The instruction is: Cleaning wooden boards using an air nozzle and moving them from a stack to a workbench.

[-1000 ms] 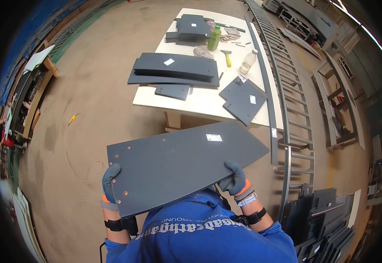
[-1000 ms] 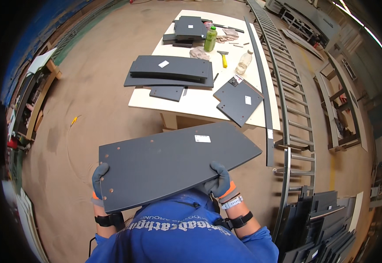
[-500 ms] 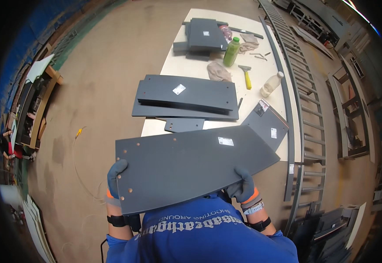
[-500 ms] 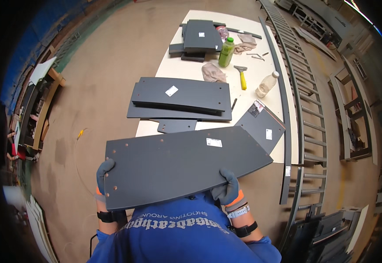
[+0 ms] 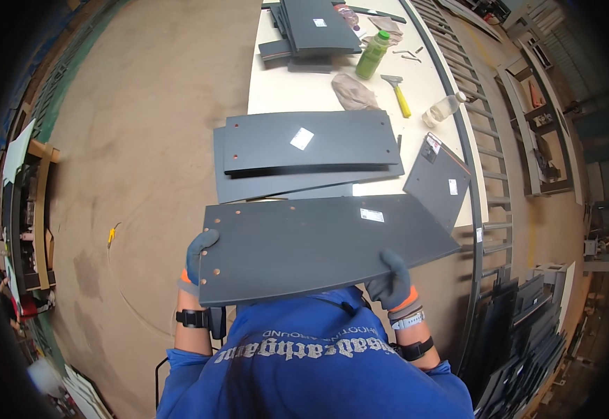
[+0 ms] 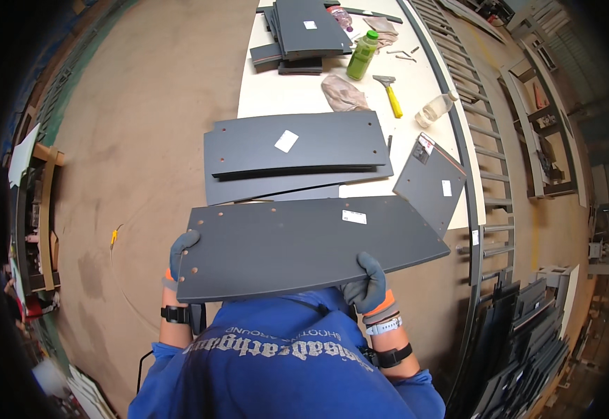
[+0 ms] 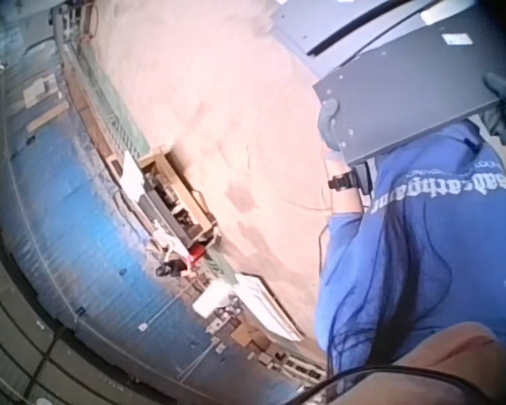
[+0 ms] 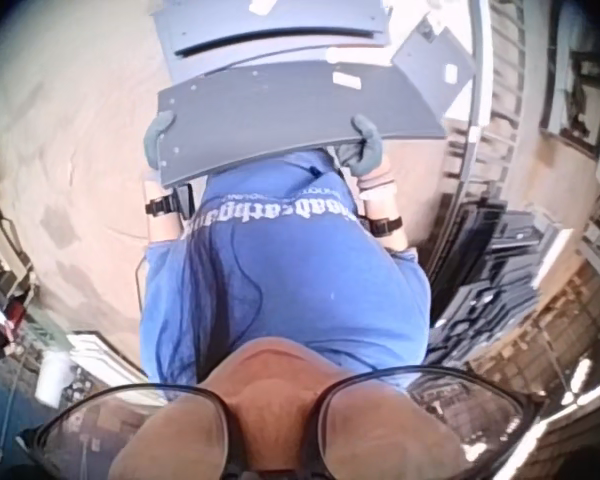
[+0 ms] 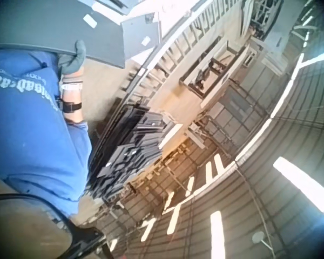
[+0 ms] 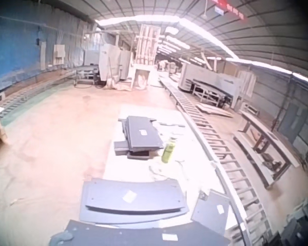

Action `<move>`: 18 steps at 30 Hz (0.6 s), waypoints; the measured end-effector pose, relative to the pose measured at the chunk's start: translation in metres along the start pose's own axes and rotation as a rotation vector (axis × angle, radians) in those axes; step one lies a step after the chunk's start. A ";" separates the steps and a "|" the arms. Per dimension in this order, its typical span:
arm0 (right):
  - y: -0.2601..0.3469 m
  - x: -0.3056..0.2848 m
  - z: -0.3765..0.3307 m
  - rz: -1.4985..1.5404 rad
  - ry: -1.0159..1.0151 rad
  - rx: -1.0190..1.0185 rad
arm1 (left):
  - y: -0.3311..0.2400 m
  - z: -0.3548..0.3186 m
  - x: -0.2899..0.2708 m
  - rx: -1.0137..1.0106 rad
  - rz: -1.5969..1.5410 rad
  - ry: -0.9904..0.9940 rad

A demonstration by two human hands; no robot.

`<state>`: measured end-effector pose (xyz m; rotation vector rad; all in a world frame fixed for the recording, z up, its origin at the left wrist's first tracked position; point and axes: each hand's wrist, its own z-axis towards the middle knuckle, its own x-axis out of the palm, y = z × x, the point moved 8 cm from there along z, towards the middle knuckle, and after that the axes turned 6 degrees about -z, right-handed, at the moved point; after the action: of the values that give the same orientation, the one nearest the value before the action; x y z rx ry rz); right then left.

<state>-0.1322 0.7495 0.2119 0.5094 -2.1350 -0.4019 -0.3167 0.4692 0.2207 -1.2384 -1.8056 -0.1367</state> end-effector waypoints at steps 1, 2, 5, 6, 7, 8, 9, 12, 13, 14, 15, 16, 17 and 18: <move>-0.005 0.011 0.002 0.008 -0.059 0.003 | -0.007 0.005 -0.008 -0.035 0.015 -0.008; -0.009 0.024 0.002 0.020 -0.115 0.006 | -0.016 0.007 -0.011 -0.041 0.029 -0.012; -0.025 0.035 0.009 0.036 -0.228 -0.048 | -0.033 0.013 -0.018 -0.071 0.051 -0.008; -0.028 0.033 0.009 0.035 -0.260 -0.079 | -0.035 0.016 -0.023 -0.092 0.045 0.004; -0.031 0.033 0.010 0.041 -0.236 -0.044 | -0.037 0.019 -0.028 -0.113 0.040 0.016; -0.031 0.029 0.009 0.052 -0.213 -0.015 | -0.039 0.022 -0.031 -0.120 0.031 0.019; -0.028 0.027 0.010 0.060 -0.186 0.008 | -0.042 0.027 -0.032 -0.122 0.023 0.027; -0.009 0.036 0.016 -0.010 -0.080 -0.009 | -0.056 0.041 -0.018 -0.063 0.032 0.062; -0.001 0.040 0.018 -0.024 -0.102 -0.033 | -0.061 0.044 -0.011 -0.032 0.040 0.075; 0.010 0.068 0.020 -0.010 -0.200 -0.103 | -0.067 0.048 0.000 -0.015 0.033 0.109; 0.026 0.080 0.023 -0.001 -0.295 -0.166 | -0.073 0.051 0.009 0.008 0.016 0.141; 0.038 0.084 0.030 -0.032 -0.219 -0.166 | -0.078 0.058 0.020 0.019 -0.001 0.174; 0.047 0.083 0.038 -0.065 -0.143 -0.156 | -0.085 0.063 0.030 0.043 -0.009 0.169; 0.056 0.082 0.047 -0.095 -0.066 -0.144 | -0.094 0.068 0.039 0.067 -0.012 0.161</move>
<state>-0.2263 0.7616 0.2673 0.5220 -2.1318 -0.6286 -0.4352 0.4870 0.2447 -1.1375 -1.6660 -0.1760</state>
